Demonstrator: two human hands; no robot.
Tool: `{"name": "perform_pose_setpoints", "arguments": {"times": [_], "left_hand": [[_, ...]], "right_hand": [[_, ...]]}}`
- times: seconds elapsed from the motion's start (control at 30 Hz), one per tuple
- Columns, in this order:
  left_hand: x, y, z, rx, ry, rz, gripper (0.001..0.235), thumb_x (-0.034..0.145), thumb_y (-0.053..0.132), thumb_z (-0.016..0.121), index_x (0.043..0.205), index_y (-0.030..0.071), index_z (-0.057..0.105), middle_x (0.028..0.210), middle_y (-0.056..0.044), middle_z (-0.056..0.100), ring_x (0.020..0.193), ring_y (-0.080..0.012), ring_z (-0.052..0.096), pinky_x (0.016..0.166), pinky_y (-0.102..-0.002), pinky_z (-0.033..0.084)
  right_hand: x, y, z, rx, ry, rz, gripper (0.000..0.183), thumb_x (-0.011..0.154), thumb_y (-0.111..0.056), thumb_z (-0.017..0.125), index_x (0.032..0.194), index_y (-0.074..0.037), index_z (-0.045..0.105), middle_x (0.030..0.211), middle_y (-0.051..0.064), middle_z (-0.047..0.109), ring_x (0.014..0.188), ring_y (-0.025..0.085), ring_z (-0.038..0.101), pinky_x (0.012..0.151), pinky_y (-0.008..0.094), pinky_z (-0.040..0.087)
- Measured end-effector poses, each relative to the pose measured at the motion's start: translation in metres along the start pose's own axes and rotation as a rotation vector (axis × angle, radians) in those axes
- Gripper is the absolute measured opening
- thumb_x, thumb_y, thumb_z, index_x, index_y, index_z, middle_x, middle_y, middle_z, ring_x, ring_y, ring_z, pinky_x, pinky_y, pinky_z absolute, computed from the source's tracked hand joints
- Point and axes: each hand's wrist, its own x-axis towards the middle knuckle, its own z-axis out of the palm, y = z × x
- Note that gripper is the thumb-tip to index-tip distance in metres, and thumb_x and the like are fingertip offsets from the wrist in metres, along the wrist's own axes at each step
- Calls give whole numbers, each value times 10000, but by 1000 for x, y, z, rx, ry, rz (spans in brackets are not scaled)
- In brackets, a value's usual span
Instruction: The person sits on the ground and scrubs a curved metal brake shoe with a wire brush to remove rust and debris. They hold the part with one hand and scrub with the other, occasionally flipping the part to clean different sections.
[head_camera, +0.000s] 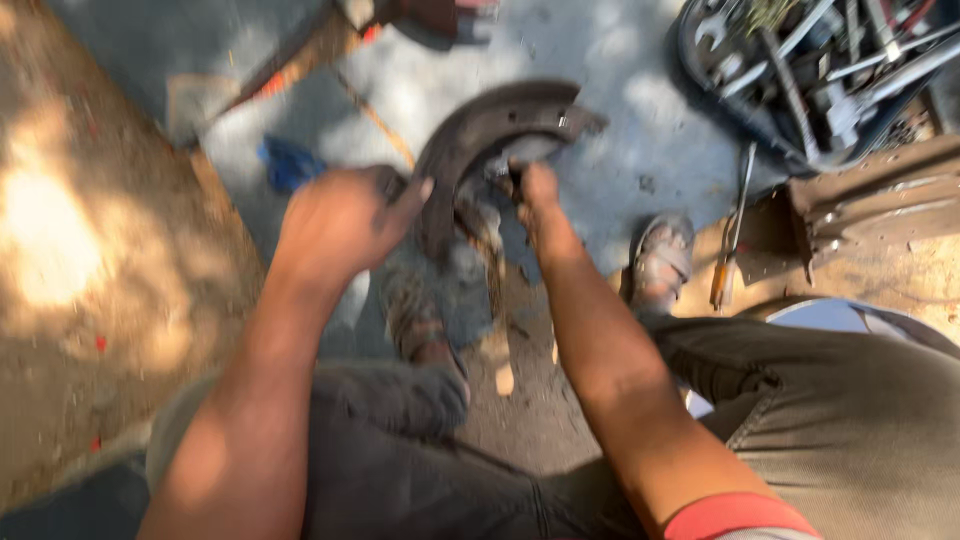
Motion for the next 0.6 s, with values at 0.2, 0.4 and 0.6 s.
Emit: {"name": "perform_pose_setpoints", "arguments": {"times": [0.2, 0.4, 0.6], "left_hand": [[62, 9, 34, 166, -125, 96, 414, 969, 463, 588, 1124, 101, 717, 1014, -171, 744, 971, -394, 698, 850, -526, 544], [94, 0, 82, 144, -308, 118, 476, 969, 480, 612, 1179, 62, 700, 1099, -179, 723, 1060, -383, 677, 911, -509, 534], [105, -29, 105, 88, -335, 18, 449, 772, 223, 753, 1194, 81, 698, 1216, -192, 668, 1111, -396, 654, 943, -477, 533]], "right_hand": [[-12, -3, -16, -110, -113, -26, 57, 937, -43, 641, 948, -16, 592, 843, 67, 623, 726, 229, 666, 651, 412, 663], [-15, 13, -16, -466, -155, -90, 150, 948, -112, 706, 965, 2, 610, 794, 131, 648, 591, 230, 655, 528, 368, 525], [-38, 2, 10, -304, -89, -84, 133, 928, -118, 700, 929, -22, 608, 782, 89, 662, 636, 208, 701, 553, 354, 580]]}}
